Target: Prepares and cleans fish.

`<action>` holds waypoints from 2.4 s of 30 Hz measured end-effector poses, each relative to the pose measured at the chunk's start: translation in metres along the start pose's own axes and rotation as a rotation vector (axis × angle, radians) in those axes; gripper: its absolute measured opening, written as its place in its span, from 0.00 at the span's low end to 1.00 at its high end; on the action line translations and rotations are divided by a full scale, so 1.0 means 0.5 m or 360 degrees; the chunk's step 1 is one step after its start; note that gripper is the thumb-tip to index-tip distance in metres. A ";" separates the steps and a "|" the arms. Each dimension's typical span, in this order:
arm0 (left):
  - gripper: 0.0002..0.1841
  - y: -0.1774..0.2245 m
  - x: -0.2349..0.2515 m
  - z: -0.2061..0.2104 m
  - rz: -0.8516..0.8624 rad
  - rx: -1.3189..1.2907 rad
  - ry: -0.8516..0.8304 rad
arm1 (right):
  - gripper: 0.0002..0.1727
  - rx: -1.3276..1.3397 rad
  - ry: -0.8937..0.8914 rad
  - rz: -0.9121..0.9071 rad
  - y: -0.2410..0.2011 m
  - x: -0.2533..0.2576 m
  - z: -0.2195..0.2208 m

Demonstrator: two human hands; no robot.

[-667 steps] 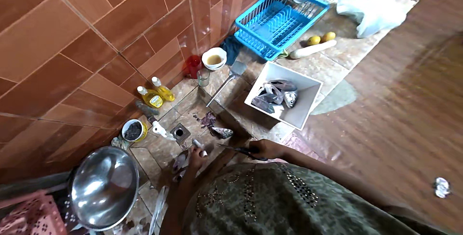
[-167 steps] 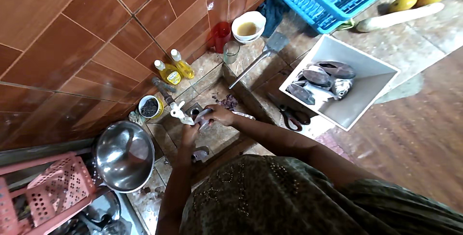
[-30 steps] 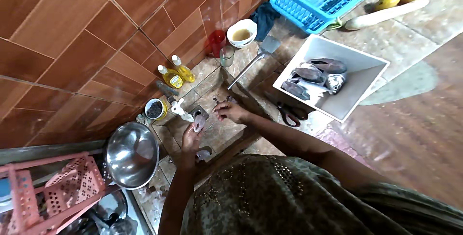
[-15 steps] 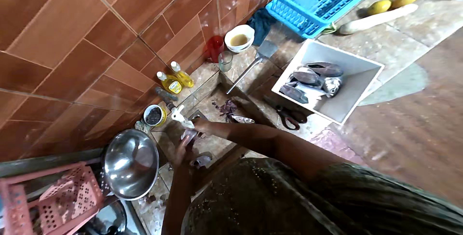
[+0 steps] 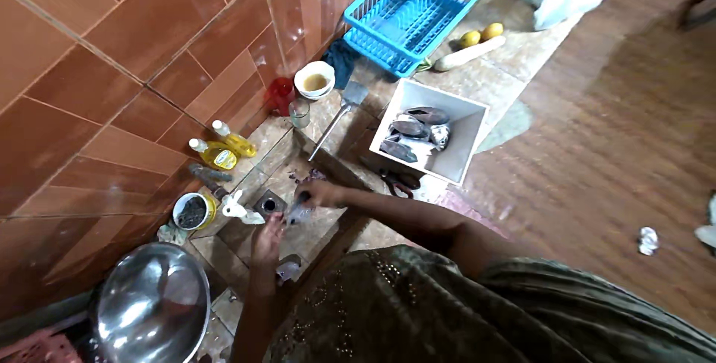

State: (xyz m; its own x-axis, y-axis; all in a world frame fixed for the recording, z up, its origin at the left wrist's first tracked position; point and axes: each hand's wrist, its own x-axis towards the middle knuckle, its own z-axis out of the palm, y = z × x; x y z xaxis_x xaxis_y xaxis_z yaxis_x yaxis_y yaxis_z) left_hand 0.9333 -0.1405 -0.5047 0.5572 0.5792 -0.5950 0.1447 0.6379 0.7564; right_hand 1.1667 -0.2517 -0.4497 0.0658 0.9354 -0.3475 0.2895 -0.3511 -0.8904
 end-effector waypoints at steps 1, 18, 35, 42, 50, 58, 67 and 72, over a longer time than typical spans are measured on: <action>0.18 0.019 0.007 0.007 0.0026 -0.0048 0.0002 | 0.18 0.0026 0.0143 -0.0032 0.005 -0.038 -0.036; 0.42 -0.191 -0.133 -0.157 -0.0279 0.2717 -0.0205 | 0.18 -0.0629 0.0824 -0.0094 0.039 -0.171 -0.119; 0.22 -0.114 -0.012 -0.109 -0.0434 -0.0102 0.0162 | 0.21 0.0769 -0.0634 0.0356 -0.074 0.195 0.205; 0.24 0.026 0.037 0.004 -0.0205 -0.0001 -0.0266 | 0.17 -0.0175 0.0000 -0.0022 -0.041 0.146 0.053; 0.25 0.061 0.013 0.021 -0.0297 0.0190 -0.0207 | 0.21 0.0664 -0.0069 0.0256 0.045 0.101 0.080; 0.24 0.055 -0.018 0.020 0.0089 0.1429 -0.0271 | 0.35 0.1226 -0.0091 0.0817 0.025 0.072 0.133; 0.34 0.041 -0.057 0.020 0.0220 0.0937 -0.0251 | 0.19 0.1557 0.0088 0.0483 0.045 0.064 0.101; 0.30 0.032 -0.066 0.027 0.0162 0.0354 -0.0259 | 0.17 0.1564 0.0035 0.0401 0.044 0.058 0.090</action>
State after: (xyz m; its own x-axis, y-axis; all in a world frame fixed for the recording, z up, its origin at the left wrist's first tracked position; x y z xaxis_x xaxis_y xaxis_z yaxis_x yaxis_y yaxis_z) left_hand 0.9280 -0.1563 -0.4694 0.6993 0.5340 -0.4753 0.2470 0.4435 0.8616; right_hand 1.1321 -0.2341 -0.4925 0.0369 0.8263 -0.5620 -0.6482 -0.4083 -0.6427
